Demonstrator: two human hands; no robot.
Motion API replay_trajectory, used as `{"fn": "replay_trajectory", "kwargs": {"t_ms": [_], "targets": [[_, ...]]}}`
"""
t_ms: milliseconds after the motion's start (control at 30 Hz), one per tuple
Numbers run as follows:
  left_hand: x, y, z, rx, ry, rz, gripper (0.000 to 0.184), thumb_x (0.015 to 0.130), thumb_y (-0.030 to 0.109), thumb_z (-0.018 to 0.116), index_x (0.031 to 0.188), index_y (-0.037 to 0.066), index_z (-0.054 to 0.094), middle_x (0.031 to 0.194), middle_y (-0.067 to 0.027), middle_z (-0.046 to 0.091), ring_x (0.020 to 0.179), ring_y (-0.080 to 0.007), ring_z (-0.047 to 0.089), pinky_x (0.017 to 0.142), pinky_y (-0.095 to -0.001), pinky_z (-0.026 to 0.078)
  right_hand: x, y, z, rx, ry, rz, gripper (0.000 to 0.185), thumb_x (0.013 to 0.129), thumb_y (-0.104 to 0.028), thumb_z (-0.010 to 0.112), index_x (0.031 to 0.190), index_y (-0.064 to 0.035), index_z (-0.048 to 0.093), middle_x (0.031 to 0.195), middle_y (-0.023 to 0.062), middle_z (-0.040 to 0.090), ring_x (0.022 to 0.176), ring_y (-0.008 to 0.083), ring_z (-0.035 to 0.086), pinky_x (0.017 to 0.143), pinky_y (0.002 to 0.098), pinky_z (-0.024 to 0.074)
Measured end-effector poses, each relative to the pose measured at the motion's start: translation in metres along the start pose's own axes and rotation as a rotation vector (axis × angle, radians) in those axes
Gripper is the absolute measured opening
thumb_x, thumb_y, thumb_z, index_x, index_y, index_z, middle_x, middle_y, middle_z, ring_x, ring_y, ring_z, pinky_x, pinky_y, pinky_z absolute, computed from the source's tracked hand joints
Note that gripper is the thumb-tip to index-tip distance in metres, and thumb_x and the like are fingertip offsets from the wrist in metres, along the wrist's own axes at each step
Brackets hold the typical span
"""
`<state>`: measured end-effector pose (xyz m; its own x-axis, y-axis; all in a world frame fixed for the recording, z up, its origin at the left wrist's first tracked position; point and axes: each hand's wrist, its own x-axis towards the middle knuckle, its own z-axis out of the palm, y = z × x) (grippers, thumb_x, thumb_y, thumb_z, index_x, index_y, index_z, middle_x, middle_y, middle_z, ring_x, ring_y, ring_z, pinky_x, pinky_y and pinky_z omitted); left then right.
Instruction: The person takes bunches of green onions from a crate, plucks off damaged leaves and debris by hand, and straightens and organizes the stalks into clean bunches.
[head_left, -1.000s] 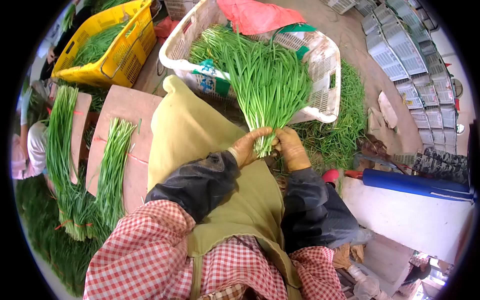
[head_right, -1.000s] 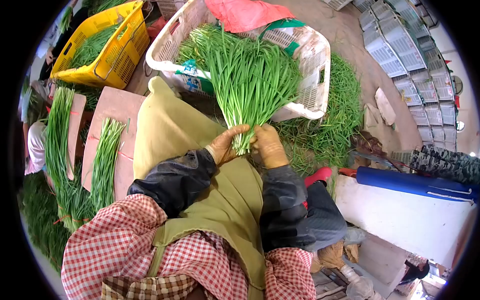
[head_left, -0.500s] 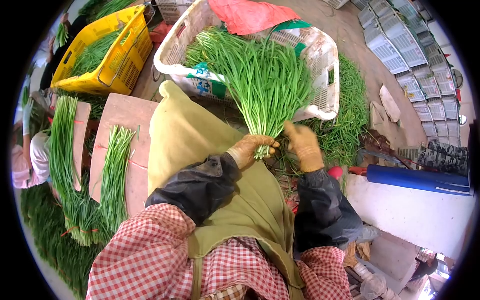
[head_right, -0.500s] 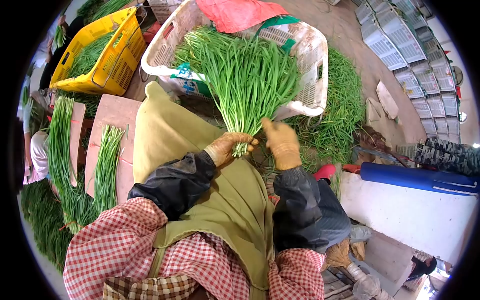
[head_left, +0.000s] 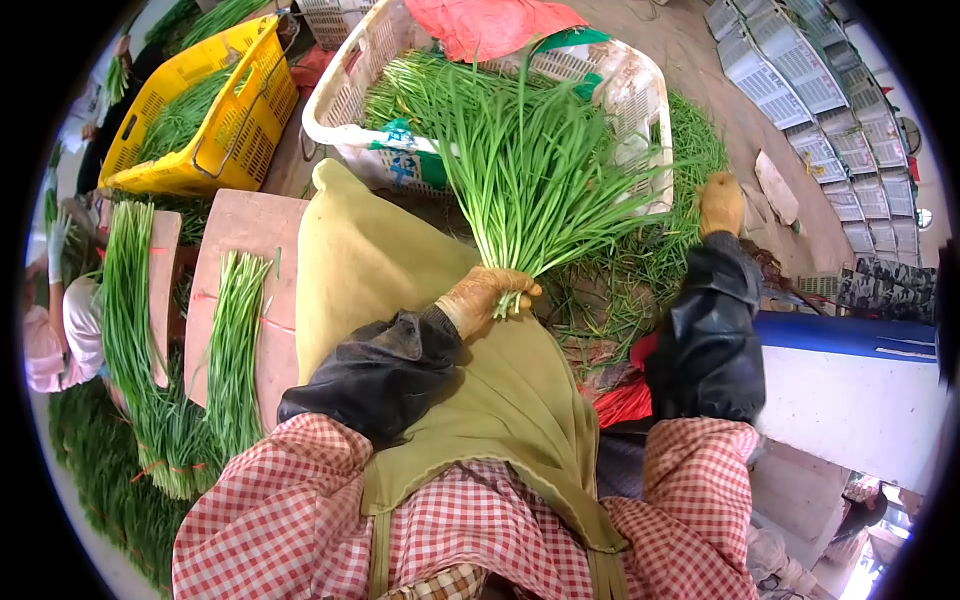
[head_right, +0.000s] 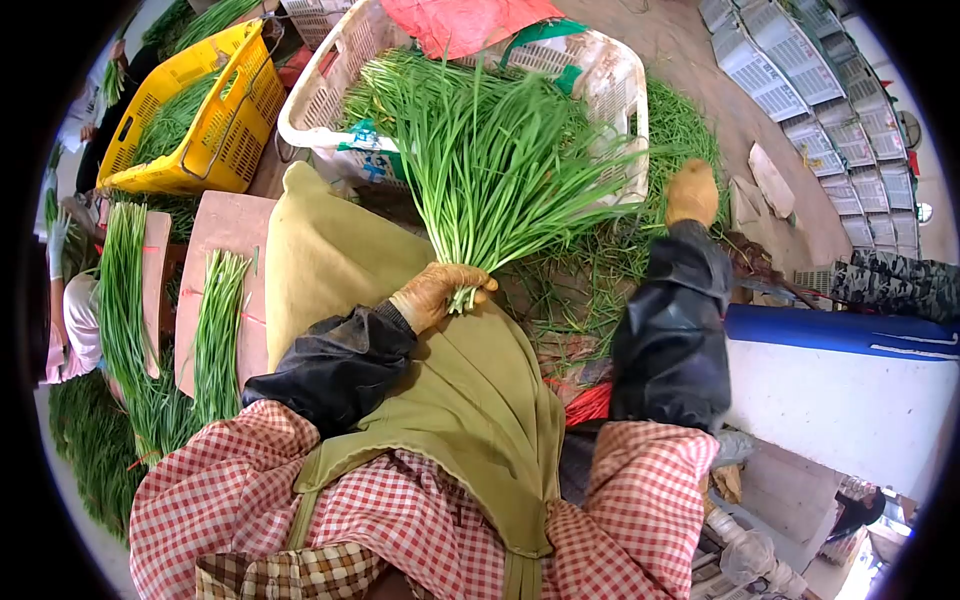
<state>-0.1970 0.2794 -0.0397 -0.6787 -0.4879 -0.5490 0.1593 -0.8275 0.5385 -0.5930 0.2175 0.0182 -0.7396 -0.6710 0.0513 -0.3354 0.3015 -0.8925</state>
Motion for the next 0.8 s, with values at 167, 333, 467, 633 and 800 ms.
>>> {"fn": "replay_trajectory", "kwargs": {"t_ms": [167,333,467,633,800], "targets": [[0.011,-0.008,-0.003,-0.003,0.010,-0.013,0.023,0.086,0.009,0.063,0.102,-0.008,0.064,0.098,-0.0156,0.068,0.077,-0.0178,0.066,0.066,-0.0300,0.056,-0.109,-0.087,0.016,-0.562,-0.144,-0.227,0.034,0.090,-0.035,0.055,0.121,-0.0203,0.059,0.097,0.0128,0.068,0.085,0.0298,0.065,0.074,0.0405,0.0503],[0.007,-0.009,-0.002,-0.193,-0.040,0.009,0.019,0.089,0.007,0.059,0.101,-0.008,0.060,0.093,-0.0170,0.066,0.081,-0.0233,0.067,0.062,-0.0295,0.057,-0.220,-0.048,0.090,-0.554,-0.343,-0.653,0.024,0.087,-0.030,0.061,0.100,-0.0098,0.062,0.102,0.0098,0.064,0.086,0.0265,0.065,0.069,0.0364,0.0538],[0.016,-0.014,-0.014,-0.405,-0.154,-0.026,0.012,0.090,0.006,0.057,0.093,-0.006,0.058,0.082,-0.0151,0.062,0.068,-0.0214,0.062,0.053,-0.0259,0.052,-0.246,-0.012,0.102,-0.428,-0.160,-0.650,0.024,0.086,-0.027,0.062,0.099,-0.0075,0.060,0.099,0.0094,0.064,0.086,0.0301,0.063,0.070,0.0393,0.0525],[0.017,-0.016,-0.012,-0.439,-0.089,-0.032,0.011,0.089,0.005,0.057,0.092,-0.005,0.058,0.079,-0.0141,0.060,0.063,-0.0202,0.058,0.049,-0.0261,0.048,-0.240,-0.020,0.089,-0.443,-0.338,-0.332,0.033,0.085,-0.027,0.064,0.109,-0.0057,0.055,0.104,0.0093,0.066,0.087,0.0312,0.064,0.073,0.0400,0.0516],[0.015,-0.016,-0.011,-0.472,-0.044,-0.024,0.012,0.088,0.005,0.057,0.091,-0.006,0.057,0.079,-0.0160,0.059,0.064,-0.0211,0.057,0.048,-0.0259,0.046,-0.218,-0.015,0.095,-0.315,-0.315,-0.164,0.045,0.089,-0.025,0.058,0.128,-0.0073,0.044,0.090,0.0108,0.069,0.077,0.0299,0.067,0.069,0.0401,0.0520]]}}
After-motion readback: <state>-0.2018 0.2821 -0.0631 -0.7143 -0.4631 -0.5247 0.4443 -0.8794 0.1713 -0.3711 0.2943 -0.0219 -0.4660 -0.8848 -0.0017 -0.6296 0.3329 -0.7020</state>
